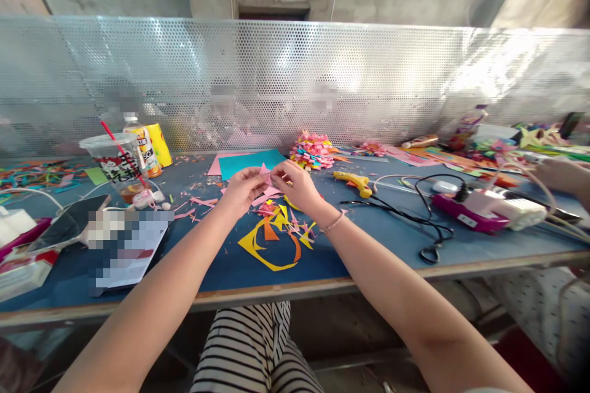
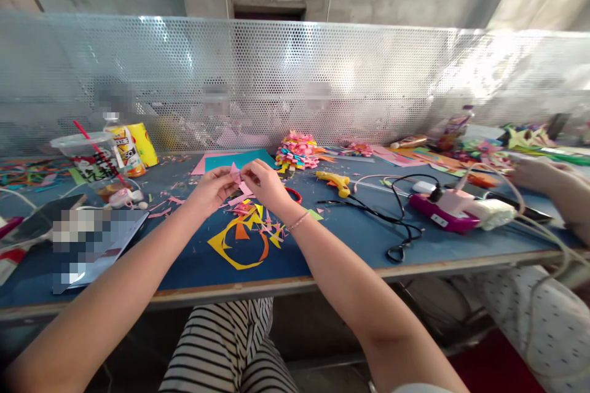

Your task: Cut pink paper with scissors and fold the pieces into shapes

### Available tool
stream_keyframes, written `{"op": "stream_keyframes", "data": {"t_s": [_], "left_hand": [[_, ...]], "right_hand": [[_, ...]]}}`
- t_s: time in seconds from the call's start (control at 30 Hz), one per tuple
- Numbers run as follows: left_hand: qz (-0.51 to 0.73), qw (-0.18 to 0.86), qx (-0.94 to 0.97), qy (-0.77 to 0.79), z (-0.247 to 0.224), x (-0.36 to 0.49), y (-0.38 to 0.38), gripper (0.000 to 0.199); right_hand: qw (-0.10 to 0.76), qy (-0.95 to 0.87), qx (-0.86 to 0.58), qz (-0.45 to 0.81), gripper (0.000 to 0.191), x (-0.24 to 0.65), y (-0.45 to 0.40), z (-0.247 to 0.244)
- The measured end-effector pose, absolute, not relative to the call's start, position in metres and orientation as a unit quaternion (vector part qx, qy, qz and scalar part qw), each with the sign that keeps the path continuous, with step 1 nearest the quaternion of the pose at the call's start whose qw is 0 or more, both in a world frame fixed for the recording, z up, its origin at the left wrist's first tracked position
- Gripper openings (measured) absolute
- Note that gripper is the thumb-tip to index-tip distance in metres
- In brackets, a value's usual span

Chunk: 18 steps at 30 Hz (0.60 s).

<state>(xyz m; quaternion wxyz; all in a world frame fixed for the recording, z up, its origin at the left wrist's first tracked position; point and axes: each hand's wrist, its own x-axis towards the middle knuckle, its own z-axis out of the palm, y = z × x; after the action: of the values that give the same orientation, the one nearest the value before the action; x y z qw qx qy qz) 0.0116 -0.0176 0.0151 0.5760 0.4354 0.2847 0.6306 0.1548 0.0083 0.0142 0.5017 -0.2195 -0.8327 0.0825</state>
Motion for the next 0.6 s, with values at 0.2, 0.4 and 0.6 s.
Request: {"op": "stream_keyframes", "data": {"t_s": [0.2,0.4,0.6], "left_hand": [[0.630,0.588,0.428,0.272,0.014,0.012,-0.016,0.012],[0.639,0.602,0.398,0.266,0.015,0.010,-0.015,0.012],[0.648,0.610,0.368,0.269,0.013,0.008,-0.014,0.010]], "right_hand": [[0.495,-0.844,-0.204,0.031,0.013,0.156,0.007,0.015],[0.480,-0.859,-0.176,-0.005,0.019,0.159,0.007,0.016],[0.415,-0.884,-0.186,-0.105,0.028,0.165,0.011,0.016]]}}
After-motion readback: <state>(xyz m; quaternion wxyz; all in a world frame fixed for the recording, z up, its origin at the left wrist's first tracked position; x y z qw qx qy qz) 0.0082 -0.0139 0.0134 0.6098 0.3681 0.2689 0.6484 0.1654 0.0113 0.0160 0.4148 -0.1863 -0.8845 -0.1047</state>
